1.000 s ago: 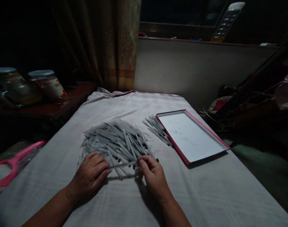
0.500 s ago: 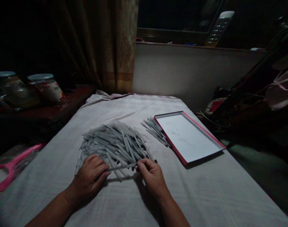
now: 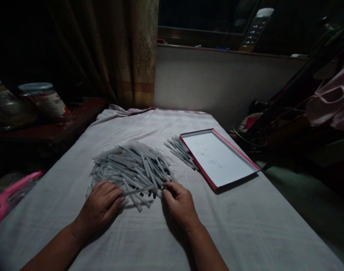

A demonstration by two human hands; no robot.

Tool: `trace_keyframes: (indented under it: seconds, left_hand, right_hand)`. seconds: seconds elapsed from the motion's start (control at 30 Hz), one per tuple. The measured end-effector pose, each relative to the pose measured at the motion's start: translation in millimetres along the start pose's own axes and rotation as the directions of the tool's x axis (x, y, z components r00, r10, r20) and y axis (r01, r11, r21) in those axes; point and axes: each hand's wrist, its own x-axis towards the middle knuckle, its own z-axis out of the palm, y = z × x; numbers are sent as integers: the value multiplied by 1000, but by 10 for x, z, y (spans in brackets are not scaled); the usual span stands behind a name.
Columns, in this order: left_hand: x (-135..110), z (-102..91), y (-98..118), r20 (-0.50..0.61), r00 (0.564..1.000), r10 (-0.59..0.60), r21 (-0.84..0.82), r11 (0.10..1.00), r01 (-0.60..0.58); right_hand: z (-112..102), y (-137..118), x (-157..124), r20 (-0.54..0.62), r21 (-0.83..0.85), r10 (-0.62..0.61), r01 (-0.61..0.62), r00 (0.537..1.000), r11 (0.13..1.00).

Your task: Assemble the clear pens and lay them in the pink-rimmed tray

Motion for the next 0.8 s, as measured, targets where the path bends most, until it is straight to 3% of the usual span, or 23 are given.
trace_keyframes:
  seconds: [0.13,0.33,0.67,0.73,0.8]
  left_hand:
    - [15,3,15,7,1000,18,0,1000,-18]
    - [28,8,41,13,999,51,2,999,-51]
    - [20,15,50,21,998,63,9,998,-63]
    - [22,8,45,23,998,62,11,998,-63]
    - [18,-14,-1,20,998,54,32,998,-54]
  right_hand:
    - [-10,-16,-29,15,-44,-17,18,1000,999]
    - [41,-101,-72,103,107,-2,-9,995,994]
    - [103,-244,-65,98,200,91,-109,991,974]
    - [76,-241,-50,74,195,84,-97,994,976]
    - [1,-212,-6,-23,199,93,-86,995,976]
